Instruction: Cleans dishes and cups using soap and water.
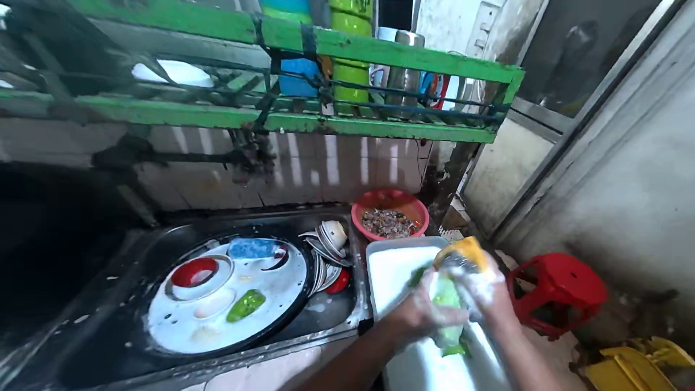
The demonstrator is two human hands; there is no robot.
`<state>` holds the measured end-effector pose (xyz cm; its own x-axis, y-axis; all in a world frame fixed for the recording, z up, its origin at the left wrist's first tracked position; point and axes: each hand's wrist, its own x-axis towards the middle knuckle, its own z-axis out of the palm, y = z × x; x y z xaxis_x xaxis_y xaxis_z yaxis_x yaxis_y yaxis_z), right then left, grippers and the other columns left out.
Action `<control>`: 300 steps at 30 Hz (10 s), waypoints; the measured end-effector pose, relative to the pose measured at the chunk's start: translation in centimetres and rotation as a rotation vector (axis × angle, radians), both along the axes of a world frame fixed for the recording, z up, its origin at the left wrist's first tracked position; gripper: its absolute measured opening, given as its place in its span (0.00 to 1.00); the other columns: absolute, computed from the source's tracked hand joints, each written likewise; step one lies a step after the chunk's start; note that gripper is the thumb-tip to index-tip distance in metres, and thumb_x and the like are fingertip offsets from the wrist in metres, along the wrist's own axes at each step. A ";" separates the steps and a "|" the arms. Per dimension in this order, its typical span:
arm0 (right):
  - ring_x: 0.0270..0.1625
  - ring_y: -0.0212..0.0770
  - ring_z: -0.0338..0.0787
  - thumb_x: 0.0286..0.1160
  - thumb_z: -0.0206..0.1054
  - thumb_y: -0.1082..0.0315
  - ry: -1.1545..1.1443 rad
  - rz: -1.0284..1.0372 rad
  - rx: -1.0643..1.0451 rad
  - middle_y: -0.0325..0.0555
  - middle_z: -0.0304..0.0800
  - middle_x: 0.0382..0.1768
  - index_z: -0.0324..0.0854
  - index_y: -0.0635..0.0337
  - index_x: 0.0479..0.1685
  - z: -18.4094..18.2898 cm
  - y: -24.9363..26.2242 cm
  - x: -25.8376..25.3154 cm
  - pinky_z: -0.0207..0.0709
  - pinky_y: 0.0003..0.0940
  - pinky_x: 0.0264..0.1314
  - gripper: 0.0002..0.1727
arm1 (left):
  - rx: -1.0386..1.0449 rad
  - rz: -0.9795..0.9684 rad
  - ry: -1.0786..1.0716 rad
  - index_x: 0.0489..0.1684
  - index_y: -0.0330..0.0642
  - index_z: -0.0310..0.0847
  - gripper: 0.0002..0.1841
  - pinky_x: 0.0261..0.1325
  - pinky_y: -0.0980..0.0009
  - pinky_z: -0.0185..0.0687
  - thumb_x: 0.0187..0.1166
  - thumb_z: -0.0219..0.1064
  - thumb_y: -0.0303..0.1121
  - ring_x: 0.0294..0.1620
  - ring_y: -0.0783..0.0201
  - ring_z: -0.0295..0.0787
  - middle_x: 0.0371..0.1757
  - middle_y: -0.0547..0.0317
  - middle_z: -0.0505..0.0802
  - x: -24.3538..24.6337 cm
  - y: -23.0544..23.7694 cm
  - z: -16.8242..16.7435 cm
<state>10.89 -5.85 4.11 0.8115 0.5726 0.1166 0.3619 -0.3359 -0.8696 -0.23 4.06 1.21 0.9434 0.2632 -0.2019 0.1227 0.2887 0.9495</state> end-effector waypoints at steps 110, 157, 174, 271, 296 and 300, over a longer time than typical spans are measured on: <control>0.69 0.55 0.86 0.78 0.69 0.65 -0.070 -0.033 -0.125 0.65 0.84 0.70 0.71 0.66 0.82 -2.2 -0.7 -2.2 0.76 0.55 0.74 0.32 | 0.553 0.243 0.190 0.78 0.34 0.68 0.39 0.67 0.50 0.84 0.65 0.80 0.35 0.61 0.49 0.89 0.62 0.40 0.89 0.9 2.3 -1.9; 0.65 0.50 0.88 0.65 0.72 0.67 0.163 -0.295 0.105 0.65 0.86 0.65 0.71 0.70 0.79 -7.8 -10.4 -0.6 0.79 0.49 0.70 0.37 | 1.631 -0.929 -0.023 0.79 0.41 0.74 0.38 0.85 0.27 0.48 0.61 0.80 0.28 0.83 0.35 0.67 0.79 0.41 0.78 9.6 1.0 -7.7; 0.82 0.44 0.77 0.60 0.79 0.52 0.479 0.345 -0.068 0.56 0.68 0.86 0.38 0.62 0.96 -8.1 -4.5 -1.4 0.74 0.41 0.82 0.64 | -0.110 0.021 0.060 0.80 0.35 0.61 0.35 0.59 0.56 0.89 0.75 0.71 0.36 0.53 0.55 0.92 0.55 0.44 0.91 0.6 3.5 -4.0; 0.78 0.60 0.79 0.80 0.61 0.75 -0.284 0.270 -0.593 0.70 0.85 0.67 0.80 0.79 0.66 -5.0 2.3 -3.3 0.53 0.54 0.92 0.20 | -0.293 0.318 -0.043 0.82 0.51 0.66 0.30 0.63 0.54 0.82 0.84 0.61 0.54 0.62 0.57 0.84 0.66 0.51 0.86 2.8 2.1 -4.0; 0.57 0.62 0.92 0.78 0.72 0.64 -0.219 -0.067 -0.170 0.67 0.90 0.57 0.72 0.67 0.80 -3.2 0.3 -2.5 0.81 0.64 0.64 0.32 | 1.064 -0.048 0.366 0.71 0.34 0.76 0.27 0.73 0.41 0.74 0.72 0.73 0.34 0.75 0.42 0.78 0.71 0.40 0.83 2.5 0.8 0.4; 0.57 0.58 0.89 0.81 0.69 0.65 -0.049 -0.098 -0.107 0.66 0.88 0.57 0.72 0.68 0.78 -2.8 0.9 -1.8 0.80 0.60 0.64 0.28 | 1.144 -0.104 0.304 0.73 0.37 0.77 0.28 0.76 0.41 0.71 0.75 0.72 0.39 0.78 0.44 0.75 0.76 0.43 0.81 2.0 0.3 0.4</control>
<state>9.12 -4.93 1.32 0.8589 0.5023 0.0999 0.3639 -0.4614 -0.8091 1.74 4.37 1.60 0.9248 0.3615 -0.1186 0.3604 -0.7327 0.5773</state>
